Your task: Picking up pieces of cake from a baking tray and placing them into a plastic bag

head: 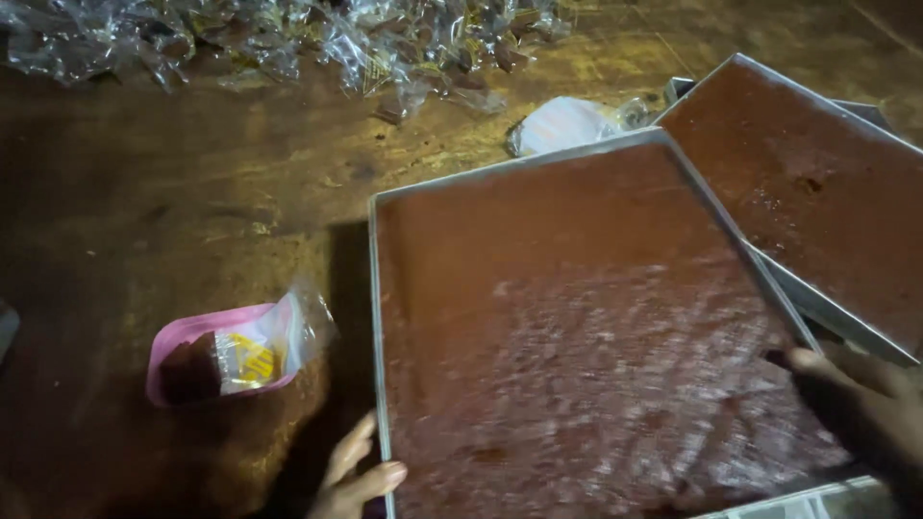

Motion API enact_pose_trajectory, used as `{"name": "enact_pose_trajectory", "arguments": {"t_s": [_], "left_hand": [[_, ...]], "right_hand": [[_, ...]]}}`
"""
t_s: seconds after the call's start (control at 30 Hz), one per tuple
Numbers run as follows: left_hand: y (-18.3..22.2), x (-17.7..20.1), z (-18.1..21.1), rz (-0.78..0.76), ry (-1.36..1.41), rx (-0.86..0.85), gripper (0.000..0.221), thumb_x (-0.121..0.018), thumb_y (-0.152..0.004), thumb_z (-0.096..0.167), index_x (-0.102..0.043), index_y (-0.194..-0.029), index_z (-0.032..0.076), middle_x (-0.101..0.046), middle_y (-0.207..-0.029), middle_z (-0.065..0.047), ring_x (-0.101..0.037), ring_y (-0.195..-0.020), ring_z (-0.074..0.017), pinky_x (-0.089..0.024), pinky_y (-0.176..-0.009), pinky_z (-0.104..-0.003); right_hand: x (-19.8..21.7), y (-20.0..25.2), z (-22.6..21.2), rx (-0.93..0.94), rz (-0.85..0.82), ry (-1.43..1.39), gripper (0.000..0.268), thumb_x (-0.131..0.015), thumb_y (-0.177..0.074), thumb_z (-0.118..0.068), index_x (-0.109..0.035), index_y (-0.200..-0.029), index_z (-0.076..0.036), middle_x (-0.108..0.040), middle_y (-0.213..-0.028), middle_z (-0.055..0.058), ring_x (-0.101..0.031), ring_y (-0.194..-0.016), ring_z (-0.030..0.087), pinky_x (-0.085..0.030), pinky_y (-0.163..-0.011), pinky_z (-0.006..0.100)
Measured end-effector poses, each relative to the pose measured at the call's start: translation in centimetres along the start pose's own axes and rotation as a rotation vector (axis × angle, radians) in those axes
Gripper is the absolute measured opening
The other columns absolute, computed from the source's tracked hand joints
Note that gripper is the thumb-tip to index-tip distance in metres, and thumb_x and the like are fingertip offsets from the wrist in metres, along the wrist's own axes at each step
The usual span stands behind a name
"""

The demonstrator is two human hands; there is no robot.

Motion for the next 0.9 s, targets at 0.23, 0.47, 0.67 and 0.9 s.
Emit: {"name": "enact_pose_trajectory", "arguments": {"t_s": [0.23,0.47,0.67,0.9], "left_hand": [[-2.7,7.8,-1.9,0.133,-0.340,-0.238,0.083,-0.071,-0.064,0.023,-0.064,-0.146,0.035,-0.065,-0.150,0.000,-0.051,-0.141,-0.0177,-0.030,-0.120,-0.034],[0.0,2.9,1.3,-0.060,0.240,-0.193,0.073,-0.061,-0.073,-0.002,-0.059,-0.146,0.000,-0.070,-0.131,-0.028,-0.065,-0.118,-0.0377,-0.045,-0.105,-0.045],[-6.4,4.3,2.7,0.004,-0.243,-0.292,0.038,-0.074,-0.085,0.011,-0.066,-0.122,0.011,-0.060,-0.114,-0.003,-0.054,-0.102,-0.0133,-0.038,-0.090,-0.029],[1.5,-2.8,11.7,0.047,-1.107,-0.570,0.049,-0.059,-0.086,0.059,-0.065,-0.131,0.042,-0.075,-0.127,0.008,-0.073,-0.116,-0.0143,-0.052,-0.100,-0.033]], "right_hand": [[-7.7,-11.2,2.6,0.595,-0.335,0.149,0.039,-0.067,-0.100,-0.030,-0.060,-0.069,-0.008,-0.044,-0.065,0.002,-0.040,-0.058,0.016,-0.028,-0.052,0.033],[-13.9,-11.7,4.8,0.222,-0.472,0.063,0.043,-0.060,-0.097,-0.024,-0.076,-0.128,0.001,-0.079,-0.113,0.021,-0.071,-0.095,0.032,-0.052,-0.082,0.039],[-14.4,-14.3,8.9,0.369,-0.371,-0.046,0.042,-0.057,-0.101,-0.029,-0.082,-0.103,0.005,-0.074,-0.091,0.013,-0.061,-0.083,0.020,-0.045,-0.073,0.033],[-10.3,-20.2,19.5,0.514,-0.026,0.305,0.039,-0.070,-0.086,-0.040,-0.080,-0.113,-0.013,-0.082,-0.108,0.006,-0.073,-0.103,0.020,-0.051,-0.089,0.035]]}}
Point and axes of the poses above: each hand's wrist, its own y-axis away from the middle knuckle, its own x-axis out of the back of the hand, z = x × y, the point moved 4 cm from there along -y, towards the middle knuckle
